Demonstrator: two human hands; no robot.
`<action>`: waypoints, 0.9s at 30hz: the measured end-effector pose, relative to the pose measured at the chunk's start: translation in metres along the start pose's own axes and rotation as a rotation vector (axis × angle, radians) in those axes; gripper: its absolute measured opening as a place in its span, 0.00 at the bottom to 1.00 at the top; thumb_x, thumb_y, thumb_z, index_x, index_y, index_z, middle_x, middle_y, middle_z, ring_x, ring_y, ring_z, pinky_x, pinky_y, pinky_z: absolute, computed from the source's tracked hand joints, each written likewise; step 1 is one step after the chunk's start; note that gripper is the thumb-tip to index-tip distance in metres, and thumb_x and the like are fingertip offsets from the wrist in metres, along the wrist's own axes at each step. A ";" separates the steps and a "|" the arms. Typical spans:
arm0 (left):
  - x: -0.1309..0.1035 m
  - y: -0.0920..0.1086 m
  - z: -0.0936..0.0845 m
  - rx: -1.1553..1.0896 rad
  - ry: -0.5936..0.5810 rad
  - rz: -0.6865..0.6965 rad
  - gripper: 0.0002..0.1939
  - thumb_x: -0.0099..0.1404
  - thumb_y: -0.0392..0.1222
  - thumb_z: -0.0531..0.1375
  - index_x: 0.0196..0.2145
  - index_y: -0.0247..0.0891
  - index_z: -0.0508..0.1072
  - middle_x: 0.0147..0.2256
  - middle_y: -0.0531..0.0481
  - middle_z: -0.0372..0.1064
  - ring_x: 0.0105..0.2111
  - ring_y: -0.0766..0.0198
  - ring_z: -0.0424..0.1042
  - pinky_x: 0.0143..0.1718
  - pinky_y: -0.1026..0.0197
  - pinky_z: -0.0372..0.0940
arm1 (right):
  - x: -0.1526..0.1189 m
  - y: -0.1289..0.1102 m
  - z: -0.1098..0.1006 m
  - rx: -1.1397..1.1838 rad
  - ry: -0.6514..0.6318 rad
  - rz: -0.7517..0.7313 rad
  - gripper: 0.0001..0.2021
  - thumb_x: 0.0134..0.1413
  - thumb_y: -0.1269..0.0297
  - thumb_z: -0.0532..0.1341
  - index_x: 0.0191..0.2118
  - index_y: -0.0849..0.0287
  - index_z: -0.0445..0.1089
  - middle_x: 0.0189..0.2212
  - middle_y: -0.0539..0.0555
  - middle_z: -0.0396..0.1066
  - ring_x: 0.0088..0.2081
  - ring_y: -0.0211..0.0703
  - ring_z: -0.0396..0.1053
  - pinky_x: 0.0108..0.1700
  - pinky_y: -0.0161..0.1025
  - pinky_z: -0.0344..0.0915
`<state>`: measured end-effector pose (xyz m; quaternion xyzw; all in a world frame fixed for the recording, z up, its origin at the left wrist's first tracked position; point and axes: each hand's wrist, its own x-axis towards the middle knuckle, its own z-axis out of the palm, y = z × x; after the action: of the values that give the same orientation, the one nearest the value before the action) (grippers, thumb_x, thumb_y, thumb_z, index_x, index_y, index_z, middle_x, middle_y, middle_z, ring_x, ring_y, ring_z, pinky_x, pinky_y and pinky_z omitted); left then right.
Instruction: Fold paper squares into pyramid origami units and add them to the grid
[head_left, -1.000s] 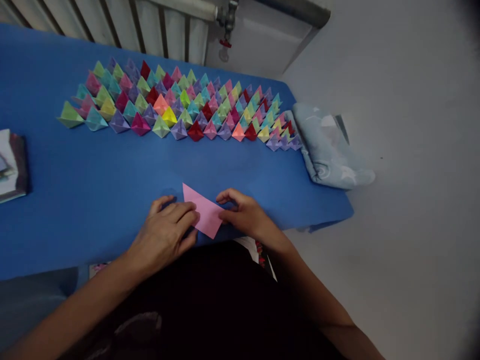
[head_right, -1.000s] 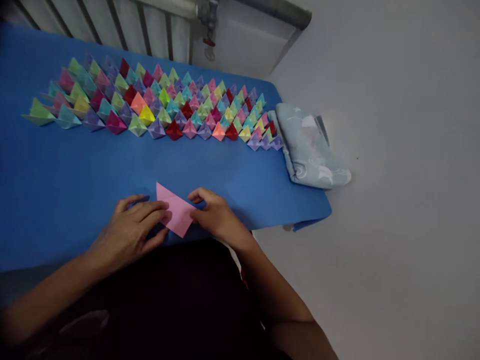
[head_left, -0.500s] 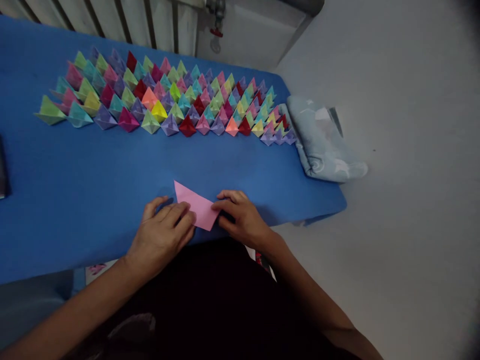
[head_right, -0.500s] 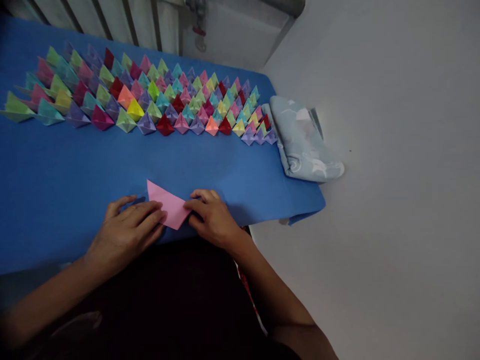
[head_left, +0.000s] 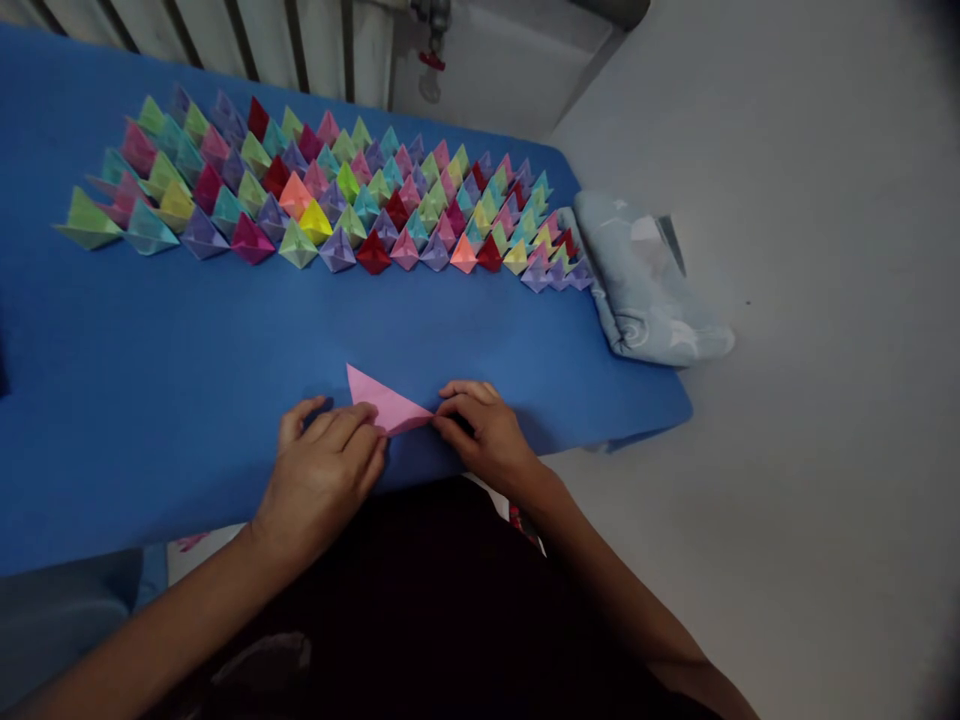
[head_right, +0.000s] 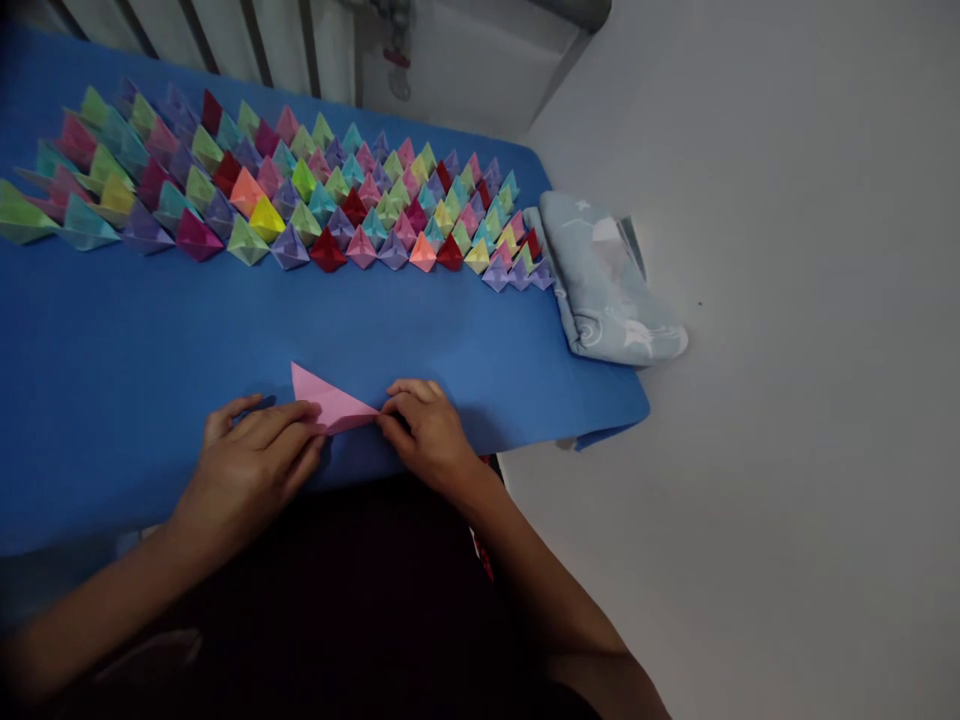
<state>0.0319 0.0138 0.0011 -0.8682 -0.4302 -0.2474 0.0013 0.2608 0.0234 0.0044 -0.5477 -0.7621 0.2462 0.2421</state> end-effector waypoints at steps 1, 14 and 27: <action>0.000 0.000 0.001 -0.016 -0.002 -0.023 0.10 0.73 0.37 0.54 0.37 0.38 0.75 0.43 0.43 0.79 0.41 0.54 0.77 0.54 0.42 0.62 | 0.001 -0.001 0.000 0.009 0.000 0.015 0.04 0.63 0.67 0.61 0.36 0.56 0.73 0.46 0.56 0.74 0.51 0.47 0.70 0.54 0.49 0.64; 0.003 -0.002 0.010 -0.031 -0.038 -0.145 0.13 0.73 0.39 0.53 0.34 0.37 0.75 0.43 0.42 0.77 0.42 0.52 0.75 0.52 0.42 0.62 | 0.005 -0.008 0.008 0.044 0.090 0.101 0.06 0.58 0.72 0.62 0.30 0.57 0.70 0.42 0.57 0.74 0.50 0.47 0.69 0.54 0.48 0.63; 0.002 -0.002 0.010 0.089 0.004 -0.043 0.09 0.71 0.36 0.55 0.34 0.41 0.72 0.41 0.43 0.76 0.39 0.53 0.73 0.50 0.41 0.64 | 0.009 -0.010 0.009 0.001 0.052 0.148 0.07 0.57 0.72 0.62 0.28 0.57 0.68 0.43 0.56 0.73 0.50 0.48 0.68 0.54 0.49 0.61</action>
<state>0.0353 0.0189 -0.0074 -0.8573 -0.4593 -0.2298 0.0357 0.2454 0.0277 0.0054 -0.6086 -0.7128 0.2497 0.2433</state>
